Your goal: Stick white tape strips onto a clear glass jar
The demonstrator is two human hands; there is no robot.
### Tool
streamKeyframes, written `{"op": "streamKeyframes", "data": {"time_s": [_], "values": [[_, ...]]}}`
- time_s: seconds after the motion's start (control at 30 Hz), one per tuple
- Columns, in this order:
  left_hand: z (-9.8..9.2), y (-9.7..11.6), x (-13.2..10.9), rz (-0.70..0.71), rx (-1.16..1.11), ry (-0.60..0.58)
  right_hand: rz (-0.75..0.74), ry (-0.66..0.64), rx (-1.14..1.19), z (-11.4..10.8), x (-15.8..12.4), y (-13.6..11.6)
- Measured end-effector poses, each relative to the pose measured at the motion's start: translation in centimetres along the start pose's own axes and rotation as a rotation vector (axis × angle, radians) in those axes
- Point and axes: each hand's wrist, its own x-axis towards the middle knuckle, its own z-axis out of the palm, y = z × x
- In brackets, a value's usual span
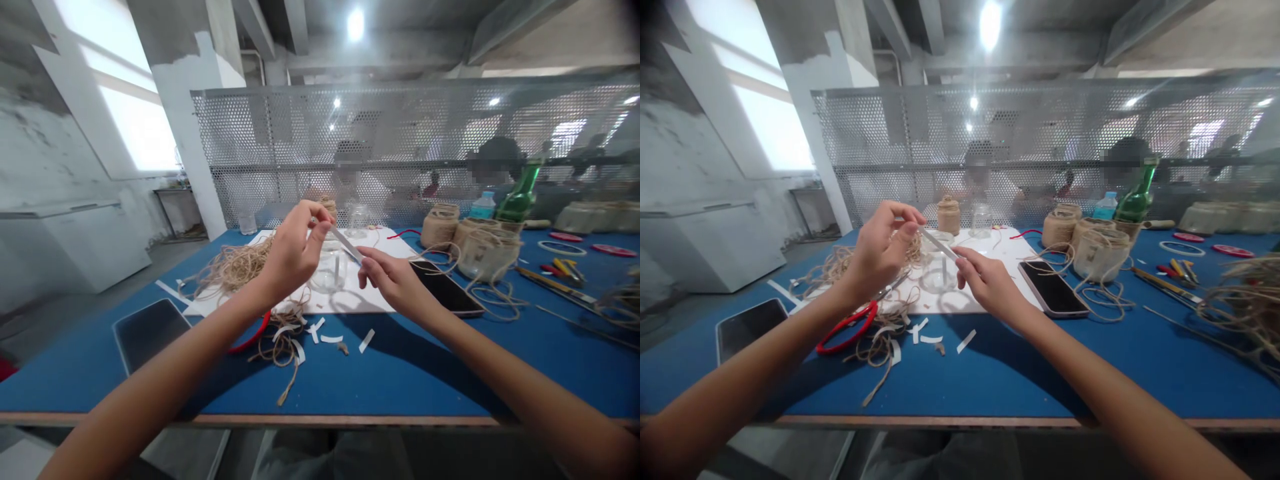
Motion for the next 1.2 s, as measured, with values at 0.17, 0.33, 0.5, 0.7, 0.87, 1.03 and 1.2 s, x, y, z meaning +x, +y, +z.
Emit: {"op": "streamKeyframes", "data": {"time_s": [0.17,0.33,0.5,0.7,0.87,1.03,1.2], "values": [[-1.7,-0.2,1.3,-0.108,0.068,-0.05,0.09,0.014,-0.003,-0.7,-1.1,-2.5],[-2.0,-1.9,1.7,-0.194,0.273,-0.271,0.199,-0.14,-0.117,-0.6,-3.8,-4.4],[0.0,-3.9,1.2,-0.024,0.429,-0.455,0.081,-0.288,-0.253,1.8,-5.9,-5.3],[1.8,-5.4,0.6,0.105,0.533,-0.509,-0.108,-0.324,-0.355,5.6,-6.1,-5.8],[2.1,-5.7,0.0,0.162,0.536,-0.439,-0.13,-0.356,-0.345,6.4,-5.7,-6.2],[2.4,-5.8,-0.1,0.182,0.564,-0.414,-0.103,-0.378,-0.35,6.6,-5.7,-6.4],[2.5,-5.7,0.1,0.159,0.577,-0.42,-0.102,-0.376,-0.32,6.6,-5.8,-6.3]]}}
